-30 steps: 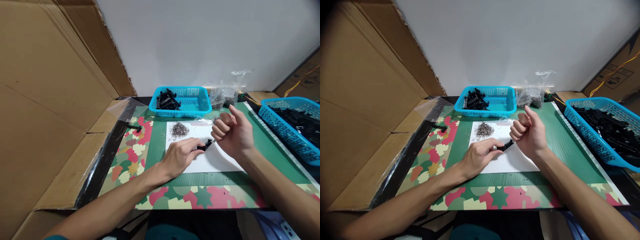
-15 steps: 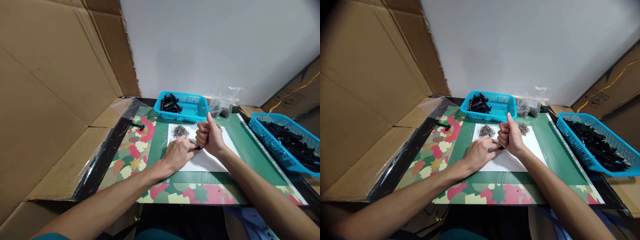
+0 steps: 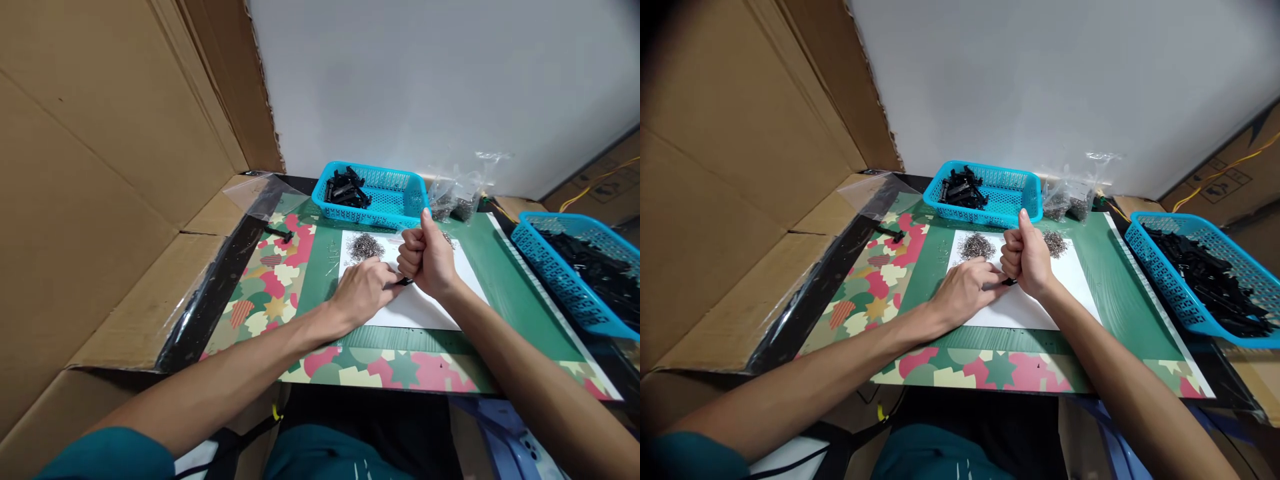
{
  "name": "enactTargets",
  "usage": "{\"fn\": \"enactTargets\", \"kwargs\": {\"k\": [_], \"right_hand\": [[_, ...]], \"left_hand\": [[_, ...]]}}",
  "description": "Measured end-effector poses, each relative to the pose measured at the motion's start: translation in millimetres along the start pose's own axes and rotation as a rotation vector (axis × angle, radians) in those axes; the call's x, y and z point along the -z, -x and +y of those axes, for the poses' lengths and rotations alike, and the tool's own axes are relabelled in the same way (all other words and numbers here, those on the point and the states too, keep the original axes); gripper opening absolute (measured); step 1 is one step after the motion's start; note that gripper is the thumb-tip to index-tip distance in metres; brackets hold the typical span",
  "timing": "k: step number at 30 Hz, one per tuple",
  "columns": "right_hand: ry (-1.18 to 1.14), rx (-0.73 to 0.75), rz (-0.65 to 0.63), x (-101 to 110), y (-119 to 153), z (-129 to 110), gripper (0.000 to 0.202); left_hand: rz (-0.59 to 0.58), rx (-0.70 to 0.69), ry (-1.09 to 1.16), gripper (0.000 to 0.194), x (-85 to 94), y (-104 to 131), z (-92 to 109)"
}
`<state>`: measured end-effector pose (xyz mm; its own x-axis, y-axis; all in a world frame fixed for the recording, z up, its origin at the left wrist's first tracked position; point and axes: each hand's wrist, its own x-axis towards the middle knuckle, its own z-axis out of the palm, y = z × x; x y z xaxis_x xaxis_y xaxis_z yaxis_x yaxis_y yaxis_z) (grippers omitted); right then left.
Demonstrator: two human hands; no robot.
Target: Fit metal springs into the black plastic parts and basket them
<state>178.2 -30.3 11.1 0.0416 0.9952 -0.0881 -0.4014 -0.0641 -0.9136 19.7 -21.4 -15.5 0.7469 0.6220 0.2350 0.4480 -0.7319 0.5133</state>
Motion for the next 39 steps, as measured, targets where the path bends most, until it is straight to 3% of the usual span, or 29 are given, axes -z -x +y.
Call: {"fn": "enactTargets", "kwargs": {"k": [10, 16, 19, 21, 23, 27, 32, 36, 39], "right_hand": [[0.045, 0.126, 0.099, -3, 0, 7, 0.073], [0.056, 0.194, 0.076, -3, 0, 16, 0.073], [-0.015, 0.169, 0.075, -1, -1, 9, 0.073], [-0.098, 0.190, 0.086, 5, -2, -3, 0.071], [-0.176, 0.247, 0.102, 16, -3, -17, 0.070], [-0.240, 0.310, 0.176, 52, -7, -37, 0.068], [-0.138, 0.145, 0.206, 80, -22, -29, 0.070], [0.021, 0.109, 0.181, 73, -40, -14, 0.070], [0.175, 0.107, 0.130, 63, -51, -7, 0.066]], "left_hand": [[0.003, 0.021, 0.008, 0.013, 1.2, 0, 4], [0.015, 0.064, -0.017, 0.019, 1.0, -1, 2], [0.042, 0.049, 0.029, 0.015, 1.5, -2, 0], [0.099, 0.070, 0.096, 0.010, 2.8, -2, 0], [0.157, 0.108, 0.144, 0.018, 4.6, -1, 0], [0.240, 0.119, 0.150, 0.019, 9.3, 1, 0], [0.361, 0.041, 0.243, 0.018, 17.2, -2, 2], [0.382, -0.124, 0.222, 0.022, 18.0, -11, 13], [0.355, -0.249, 0.241, 0.026, 10.9, -31, 34]]}}
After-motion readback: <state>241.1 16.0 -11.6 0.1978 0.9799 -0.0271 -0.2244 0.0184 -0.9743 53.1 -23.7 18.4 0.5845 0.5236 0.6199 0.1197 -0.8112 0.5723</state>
